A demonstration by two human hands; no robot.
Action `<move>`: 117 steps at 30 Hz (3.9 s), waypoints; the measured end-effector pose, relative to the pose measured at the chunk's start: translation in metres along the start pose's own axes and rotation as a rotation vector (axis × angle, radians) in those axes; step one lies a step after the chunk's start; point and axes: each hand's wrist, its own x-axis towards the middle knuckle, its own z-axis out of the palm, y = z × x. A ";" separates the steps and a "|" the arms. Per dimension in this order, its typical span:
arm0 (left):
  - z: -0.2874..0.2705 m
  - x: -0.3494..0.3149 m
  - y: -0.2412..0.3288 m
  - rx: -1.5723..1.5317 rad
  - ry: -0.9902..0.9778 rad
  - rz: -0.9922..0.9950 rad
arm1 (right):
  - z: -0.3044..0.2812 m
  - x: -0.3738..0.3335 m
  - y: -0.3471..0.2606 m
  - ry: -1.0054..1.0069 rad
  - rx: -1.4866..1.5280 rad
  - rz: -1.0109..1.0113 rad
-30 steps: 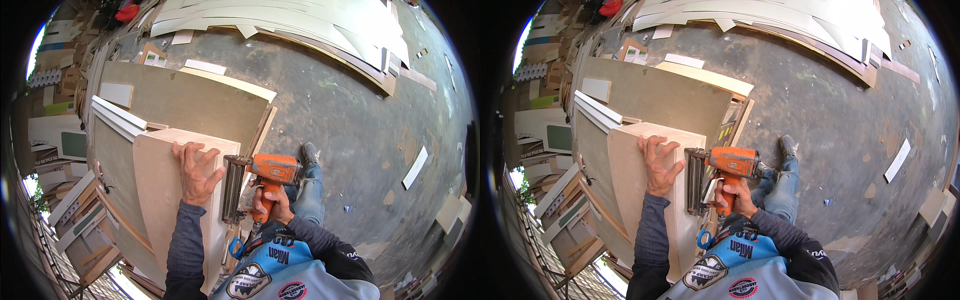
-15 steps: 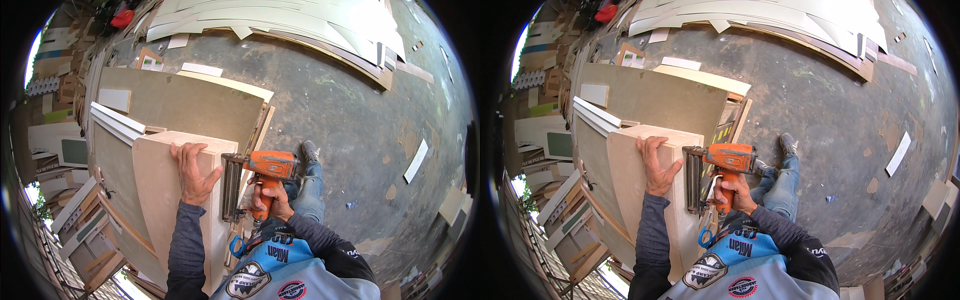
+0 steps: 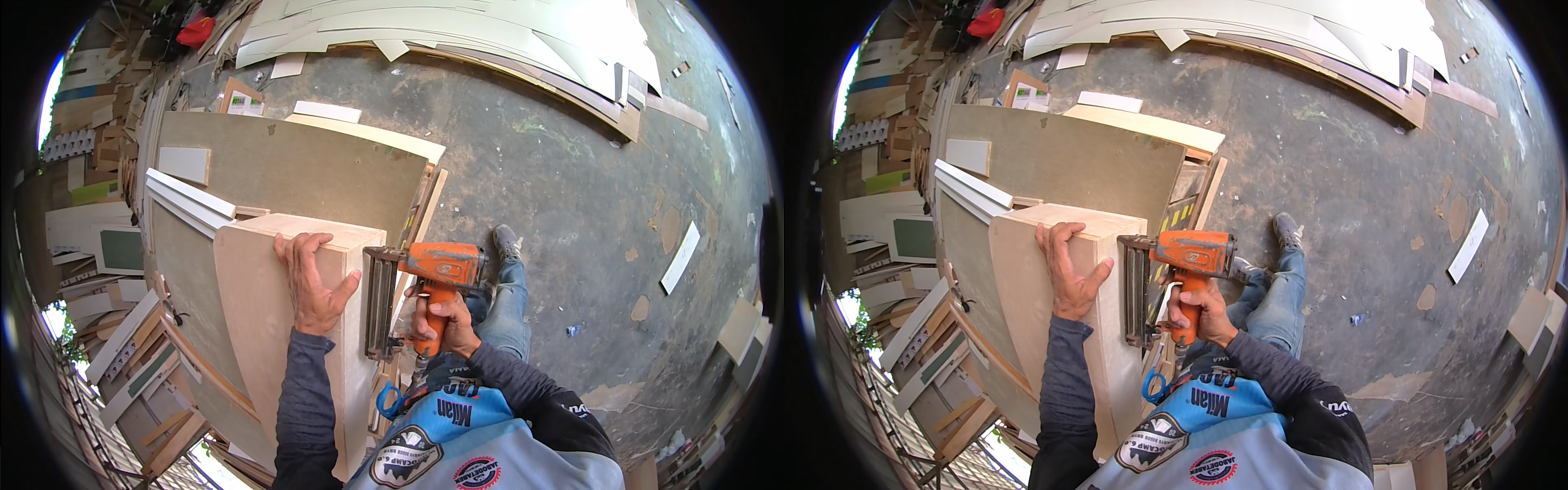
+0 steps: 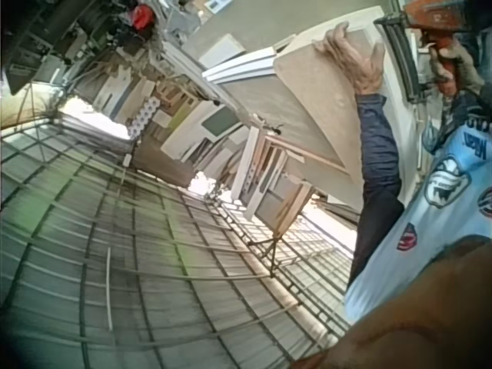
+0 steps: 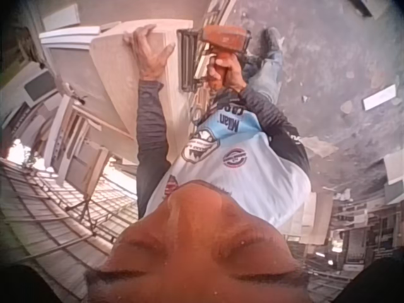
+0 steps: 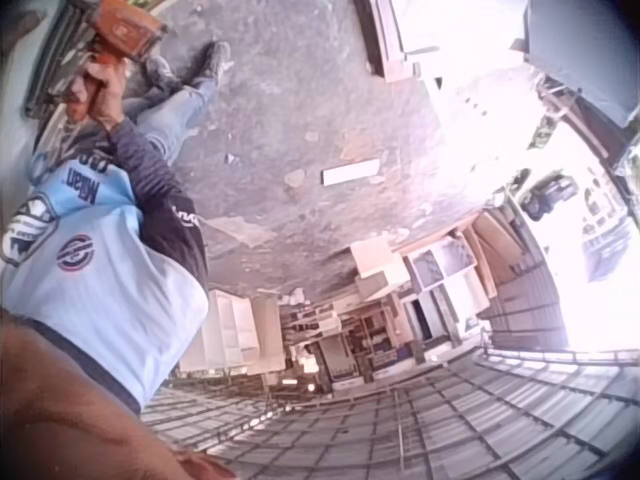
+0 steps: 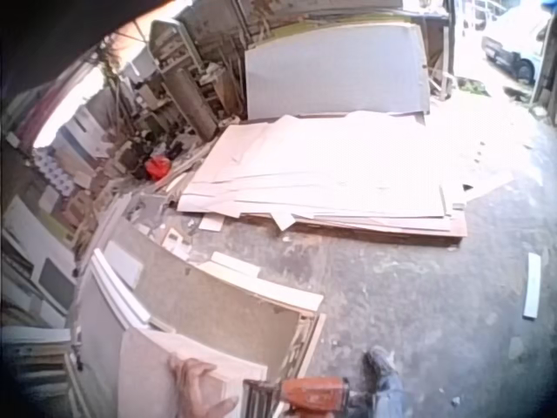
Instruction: The person joins wooden boards together to form a box-like structure using a pneumatic nail gun. They align a long wooden board against the edge of a perpendicular piece and fire the nail gun multiple times along the joint to secure it.
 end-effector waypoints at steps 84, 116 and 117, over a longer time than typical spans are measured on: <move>0.057 -0.213 0.066 0.410 0.382 -0.444 | -0.109 -0.020 -0.106 0.542 -0.342 0.196; 0.096 -0.189 0.050 0.326 0.439 -0.391 | 0.099 -0.058 -0.026 -0.192 -1.093 -0.221; 0.095 -0.189 0.051 0.325 0.452 -0.390 | 0.098 -0.056 -0.031 -0.193 -1.114 -0.214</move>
